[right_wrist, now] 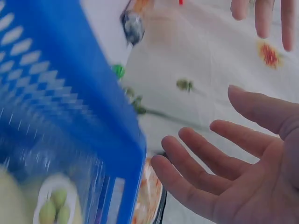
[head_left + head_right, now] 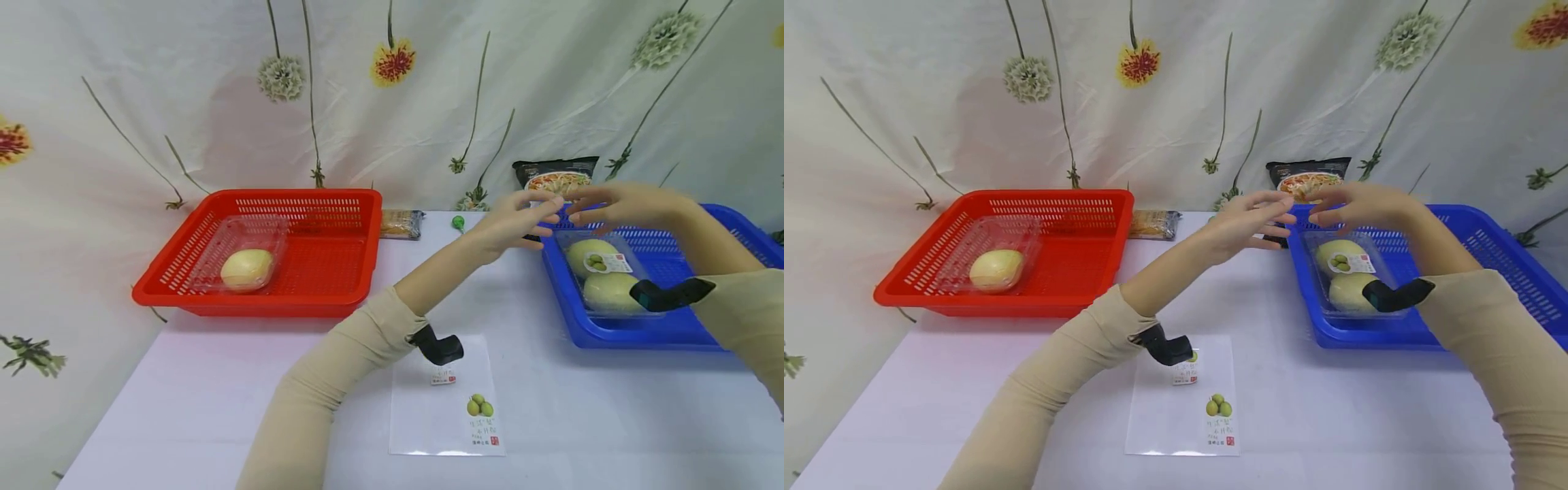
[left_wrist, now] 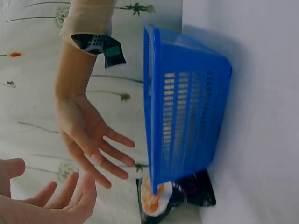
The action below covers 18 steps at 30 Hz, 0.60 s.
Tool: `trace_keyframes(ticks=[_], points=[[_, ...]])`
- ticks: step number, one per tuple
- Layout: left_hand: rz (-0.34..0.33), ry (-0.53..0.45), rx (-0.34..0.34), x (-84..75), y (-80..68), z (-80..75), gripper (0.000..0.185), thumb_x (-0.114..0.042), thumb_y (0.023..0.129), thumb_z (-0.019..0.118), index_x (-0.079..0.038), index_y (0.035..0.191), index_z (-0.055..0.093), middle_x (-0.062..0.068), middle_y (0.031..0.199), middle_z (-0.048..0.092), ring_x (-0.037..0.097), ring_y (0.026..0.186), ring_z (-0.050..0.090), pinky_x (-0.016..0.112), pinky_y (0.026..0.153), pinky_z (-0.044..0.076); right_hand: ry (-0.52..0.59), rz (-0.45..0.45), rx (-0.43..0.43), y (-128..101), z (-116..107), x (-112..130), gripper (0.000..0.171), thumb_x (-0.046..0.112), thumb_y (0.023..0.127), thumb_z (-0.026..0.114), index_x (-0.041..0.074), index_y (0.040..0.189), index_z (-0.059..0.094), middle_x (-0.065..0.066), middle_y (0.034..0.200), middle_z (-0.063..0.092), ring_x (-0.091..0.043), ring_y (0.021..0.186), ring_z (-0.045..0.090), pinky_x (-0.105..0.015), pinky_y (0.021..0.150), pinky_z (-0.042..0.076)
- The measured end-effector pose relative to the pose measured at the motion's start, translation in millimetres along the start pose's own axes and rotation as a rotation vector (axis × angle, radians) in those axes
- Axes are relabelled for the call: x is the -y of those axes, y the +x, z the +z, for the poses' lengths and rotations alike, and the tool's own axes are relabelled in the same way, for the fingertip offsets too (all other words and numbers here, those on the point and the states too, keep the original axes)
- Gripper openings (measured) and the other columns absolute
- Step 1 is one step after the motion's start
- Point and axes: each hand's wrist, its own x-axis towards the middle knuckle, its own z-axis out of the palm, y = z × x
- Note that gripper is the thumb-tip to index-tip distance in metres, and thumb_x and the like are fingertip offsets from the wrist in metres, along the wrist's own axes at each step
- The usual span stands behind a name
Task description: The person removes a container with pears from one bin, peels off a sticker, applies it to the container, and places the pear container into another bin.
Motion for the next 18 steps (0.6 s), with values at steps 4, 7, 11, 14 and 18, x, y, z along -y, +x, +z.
trace_keyframes(ticks=[4,7,11,14,18], points=[[0.092,0.277,-0.001,0.5,-25.7,-44.7,0.043,-0.033,0.097,0.051,-0.012,0.135,0.047,0.008,0.119,0.062,0.019,0.101,0.062,0.030,0.080,0.054,-0.007,-0.085,-0.034,20.6,16.1,31.7,0.058,0.021,0.097,0.053,-0.001,0.144,0.030,-0.030,0.136,0.042,-0.042,0.114,0.053,-0.048,0.083,0.052],[0.119,0.414,-0.005,4.9,-47.3,-77.8,0.045,-0.031,0.096,0.053,-0.011,0.136,0.047,0.009,0.121,0.061,0.020,0.101,0.060,0.032,0.080,0.053,-0.020,-0.162,-0.040,37.4,29.5,56.3,0.055,0.019,0.096,0.054,-0.001,0.143,0.033,-0.029,0.134,0.046,-0.040,0.112,0.056,-0.046,0.082,0.053],[0.115,0.493,-0.069,13.1,-72.3,-119.1,0.045,-0.028,0.094,0.056,-0.010,0.134,0.049,0.010,0.121,0.060,0.021,0.102,0.059,0.034,0.081,0.053,-0.007,-0.252,-0.011,61.9,44.2,85.2,0.053,0.017,0.096,0.053,-0.001,0.142,0.034,-0.027,0.132,0.049,-0.038,0.111,0.057,-0.044,0.083,0.053],[0.089,0.531,-0.135,17.6,-88.0,-143.6,0.045,-0.028,0.092,0.058,-0.010,0.133,0.050,0.009,0.122,0.059,0.023,0.105,0.058,0.036,0.082,0.053,0.011,-0.301,0.007,78.7,55.1,103.5,0.052,0.015,0.095,0.054,-0.002,0.142,0.036,-0.026,0.131,0.051,-0.035,0.108,0.059,-0.043,0.082,0.053],[0.049,0.586,-0.220,21.2,-108.9,-172.5,0.046,-0.027,0.092,0.060,-0.008,0.132,0.050,0.012,0.121,0.057,0.029,0.106,0.056,0.040,0.084,0.052,0.021,-0.341,0.007,100.4,72.7,125.7,0.052,0.017,0.094,0.057,0.001,0.141,0.039,-0.023,0.130,0.052,-0.032,0.106,0.060,-0.039,0.080,0.054]])
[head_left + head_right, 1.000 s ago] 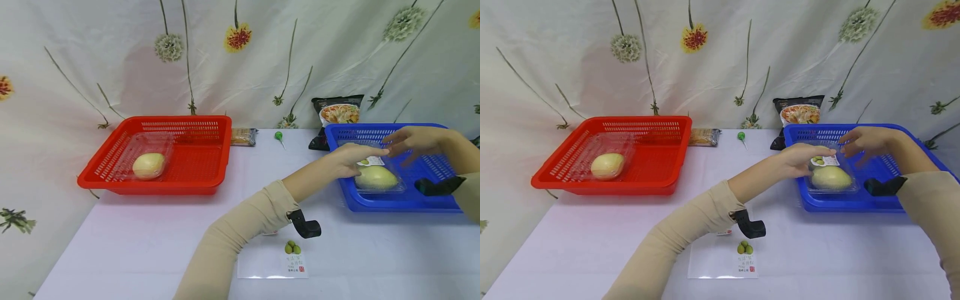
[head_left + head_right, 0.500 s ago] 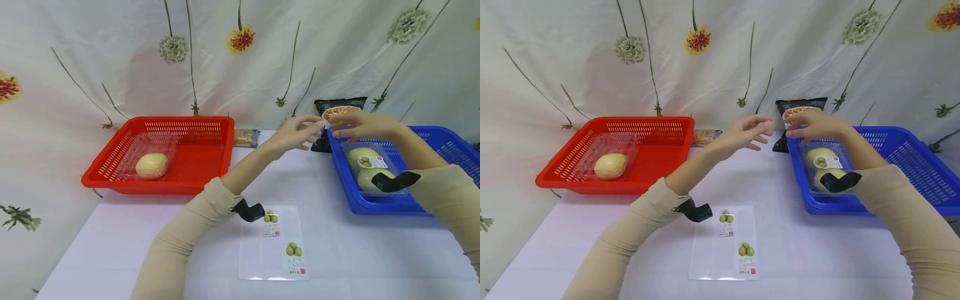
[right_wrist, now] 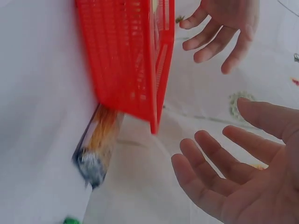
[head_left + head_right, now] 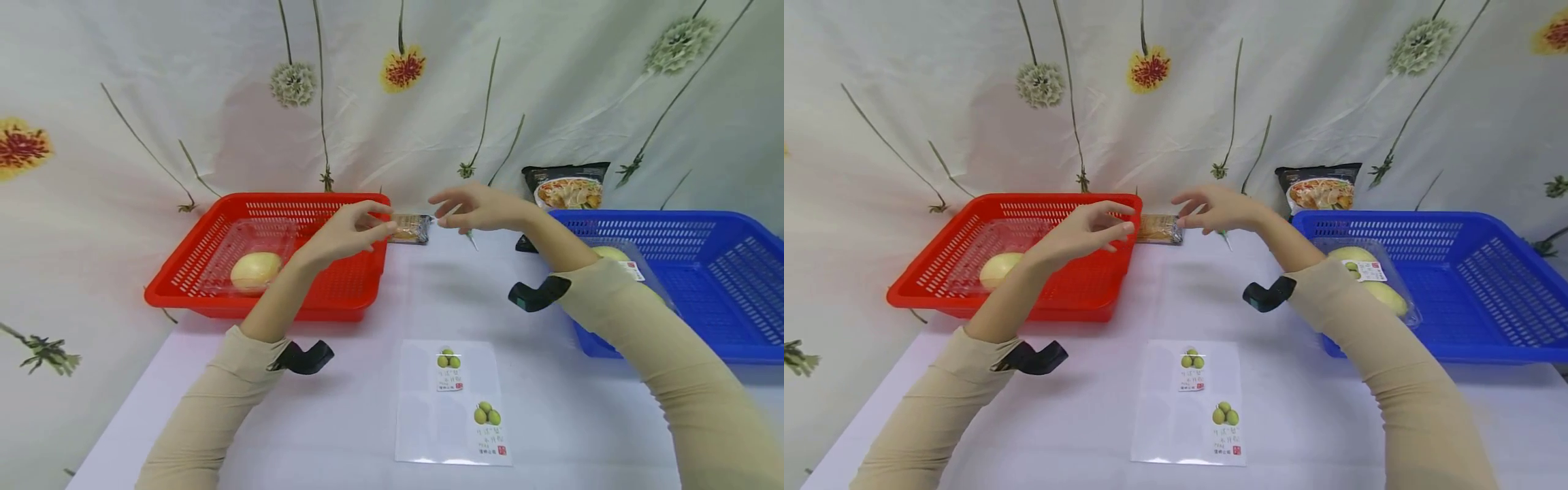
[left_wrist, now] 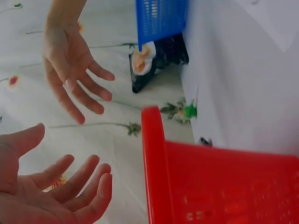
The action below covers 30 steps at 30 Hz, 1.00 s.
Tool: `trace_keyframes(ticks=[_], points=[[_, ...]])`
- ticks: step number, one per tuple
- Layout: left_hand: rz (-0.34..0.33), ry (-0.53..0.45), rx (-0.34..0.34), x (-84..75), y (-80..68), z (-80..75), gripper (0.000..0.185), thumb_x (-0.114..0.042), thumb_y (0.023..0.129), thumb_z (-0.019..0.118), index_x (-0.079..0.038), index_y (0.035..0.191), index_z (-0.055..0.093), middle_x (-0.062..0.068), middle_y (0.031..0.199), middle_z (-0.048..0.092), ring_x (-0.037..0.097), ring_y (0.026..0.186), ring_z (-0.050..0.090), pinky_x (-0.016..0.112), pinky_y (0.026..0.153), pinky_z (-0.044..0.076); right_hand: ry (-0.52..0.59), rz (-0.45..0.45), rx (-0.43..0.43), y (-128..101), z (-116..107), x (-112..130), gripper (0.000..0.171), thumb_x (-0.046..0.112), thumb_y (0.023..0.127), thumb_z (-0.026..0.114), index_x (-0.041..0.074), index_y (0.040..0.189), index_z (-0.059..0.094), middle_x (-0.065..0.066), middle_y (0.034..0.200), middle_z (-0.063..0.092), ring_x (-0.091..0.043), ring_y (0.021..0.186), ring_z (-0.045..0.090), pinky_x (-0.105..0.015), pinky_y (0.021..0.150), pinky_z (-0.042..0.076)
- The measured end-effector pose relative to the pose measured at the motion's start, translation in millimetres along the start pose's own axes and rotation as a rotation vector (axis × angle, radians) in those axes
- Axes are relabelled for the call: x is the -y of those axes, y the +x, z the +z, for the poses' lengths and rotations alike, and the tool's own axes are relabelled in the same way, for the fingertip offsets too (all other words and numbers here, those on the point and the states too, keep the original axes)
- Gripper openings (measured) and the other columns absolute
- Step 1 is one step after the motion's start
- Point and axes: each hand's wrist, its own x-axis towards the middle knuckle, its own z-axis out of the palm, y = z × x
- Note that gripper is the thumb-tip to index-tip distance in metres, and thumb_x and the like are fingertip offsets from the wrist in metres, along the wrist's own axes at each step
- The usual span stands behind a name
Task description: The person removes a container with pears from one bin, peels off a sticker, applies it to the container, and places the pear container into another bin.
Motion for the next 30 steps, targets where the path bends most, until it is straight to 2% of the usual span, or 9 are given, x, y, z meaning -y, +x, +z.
trace_keyframes(ticks=[4,10,13,17,21,25,30], points=[[-0.073,0.051,-0.061,20.3,-15.5,-26.8,0.050,-0.030,0.092,0.059,-0.007,0.135,0.046,0.015,0.123,0.056,0.032,0.104,0.058,0.043,0.086,0.051,0.039,-0.023,-0.003,24.3,17.9,8.2,0.052,0.017,0.093,0.058,0.002,0.139,0.041,-0.020,0.129,0.054,-0.031,0.107,0.059,-0.038,0.080,0.054],[-0.165,0.136,-0.143,52.8,-36.8,-73.0,0.056,-0.035,0.094,0.056,-0.004,0.137,0.042,0.021,0.125,0.053,0.032,0.103,0.056,0.034,0.080,0.053,0.162,-0.050,-0.001,59.1,41.7,19.7,0.050,0.017,0.092,0.058,0.002,0.138,0.043,-0.018,0.125,0.056,-0.030,0.110,0.056,-0.041,0.085,0.052],[-0.212,0.172,-0.177,69.8,-44.8,-92.9,0.060,-0.039,0.093,0.056,-0.001,0.137,0.040,0.023,0.130,0.047,0.037,0.114,0.048,0.040,0.084,0.052,0.218,-0.027,-0.008,73.9,51.5,26.2,0.049,0.016,0.093,0.058,0.004,0.138,0.044,-0.015,0.124,0.055,-0.029,0.107,0.057,-0.039,0.086,0.052],[-0.298,0.242,-0.217,94.3,-57.5,-114.3,0.074,-0.048,0.091,0.054,0.003,0.141,0.033,0.029,0.138,0.036,0.045,0.124,0.037,0.055,0.094,0.043,0.288,-0.001,-0.032,93.1,63.2,32.6,0.050,0.016,0.093,0.059,0.005,0.139,0.043,-0.014,0.124,0.054,-0.029,0.105,0.059,-0.037,0.085,0.053],[-0.406,0.281,-0.245,115.6,-71.1,-128.5,0.083,-0.052,0.090,0.052,0.007,0.142,0.025,0.034,0.138,0.030,0.049,0.123,0.031,0.060,0.095,0.039,0.413,0.028,-0.048,113.1,74.9,37.0,0.052,0.014,0.093,0.059,0.001,0.140,0.039,-0.017,0.126,0.052,-0.030,0.104,0.059,-0.042,0.090,0.050],[-0.483,0.300,-0.242,129.9,-81.8,-133.9,0.089,-0.052,0.089,0.052,0.011,0.143,0.019,0.038,0.138,0.026,0.051,0.121,0.028,0.062,0.095,0.038,0.531,0.081,-0.061,130.8,87.7,42.2,0.056,0.012,0.093,0.058,0.000,0.142,0.034,-0.020,0.130,0.049,-0.035,0.107,0.057,-0.044,0.092,0.048],[-0.543,0.292,-0.203,139.0,-88.1,-134.8,0.093,-0.049,0.089,0.055,0.013,0.143,0.012,0.039,0.140,0.021,0.053,0.125,0.023,0.063,0.096,0.036,0.525,0.159,-0.004,146.9,100.9,52.5,0.061,0.014,0.092,0.060,0.004,0.145,0.030,-0.015,0.138,0.043,-0.037,0.112,0.055,-0.041,0.087,0.051]])
